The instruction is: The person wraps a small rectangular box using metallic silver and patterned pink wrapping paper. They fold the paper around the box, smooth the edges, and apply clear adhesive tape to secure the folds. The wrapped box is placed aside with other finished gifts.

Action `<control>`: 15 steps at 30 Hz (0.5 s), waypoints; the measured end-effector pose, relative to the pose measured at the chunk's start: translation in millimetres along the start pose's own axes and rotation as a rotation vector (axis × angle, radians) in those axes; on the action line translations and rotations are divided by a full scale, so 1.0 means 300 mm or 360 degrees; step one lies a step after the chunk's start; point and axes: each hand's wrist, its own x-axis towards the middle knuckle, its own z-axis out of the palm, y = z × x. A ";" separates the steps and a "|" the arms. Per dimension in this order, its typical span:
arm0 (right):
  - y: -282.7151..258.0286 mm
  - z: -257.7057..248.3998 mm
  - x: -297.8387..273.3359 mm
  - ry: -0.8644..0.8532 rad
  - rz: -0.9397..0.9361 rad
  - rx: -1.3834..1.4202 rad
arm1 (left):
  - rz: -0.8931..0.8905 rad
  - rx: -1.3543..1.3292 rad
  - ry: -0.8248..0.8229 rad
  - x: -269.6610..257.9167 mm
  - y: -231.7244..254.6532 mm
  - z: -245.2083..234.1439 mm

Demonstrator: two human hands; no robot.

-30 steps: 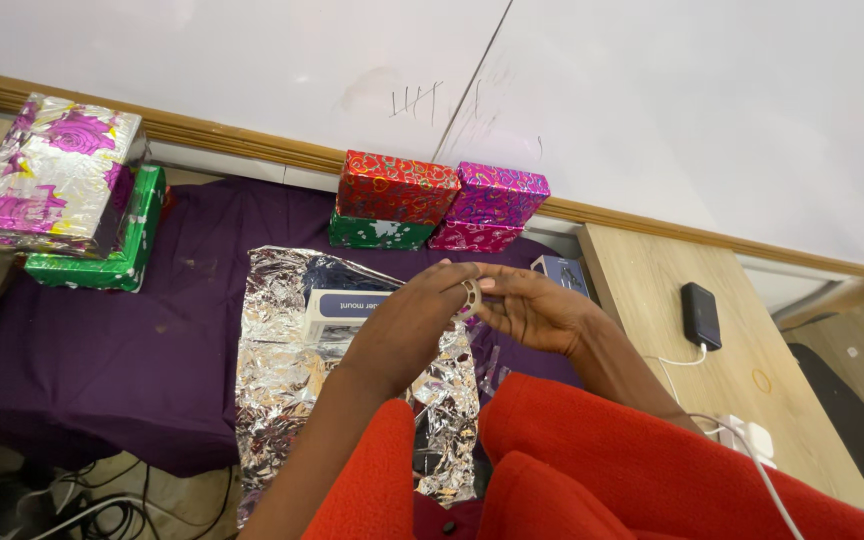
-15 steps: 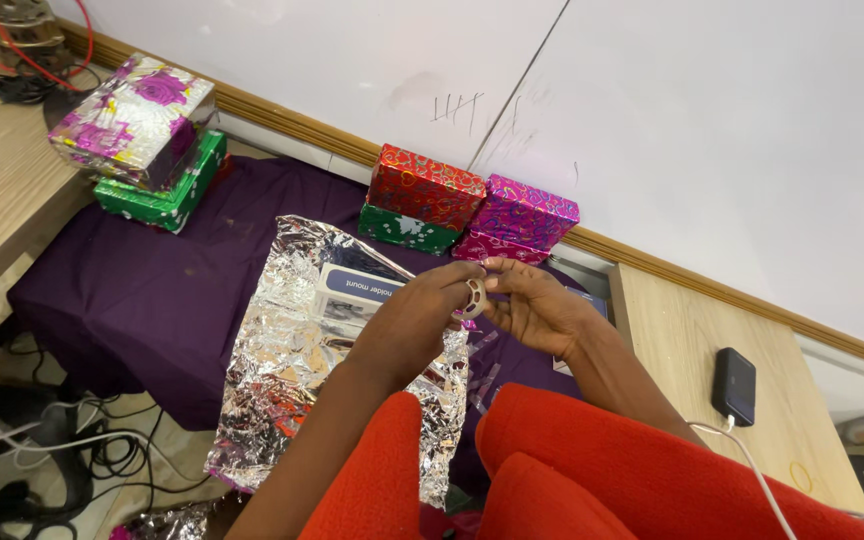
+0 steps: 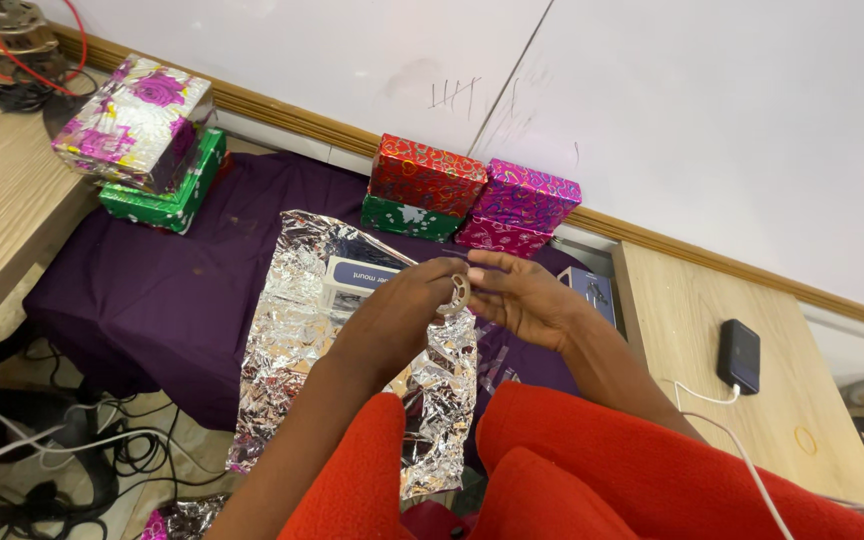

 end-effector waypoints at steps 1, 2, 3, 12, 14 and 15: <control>0.010 0.014 0.001 0.0042 -0.0009 -0.0025 | 0.0022 0.0005 -0.0006 -0.002 -0.011 -0.007; 0.016 0.025 0.001 0.0084 -0.0018 -0.0050 | 0.0044 0.0011 -0.0012 -0.004 -0.022 -0.012; 0.019 0.031 -0.001 0.0123 -0.0016 -0.0047 | 0.0072 0.0038 -0.0051 -0.004 -0.034 -0.017; 0.029 0.151 0.034 0.0439 -0.0130 -0.0298 | 0.0214 0.0230 -0.0168 -0.018 -0.164 -0.087; 0.035 0.185 0.039 0.0457 -0.0164 -0.0261 | 0.0480 0.0285 0.0054 -0.024 -0.191 -0.099; 0.034 0.199 0.040 0.0478 -0.0172 -0.0235 | 0.0474 0.0295 0.0057 -0.024 -0.202 -0.105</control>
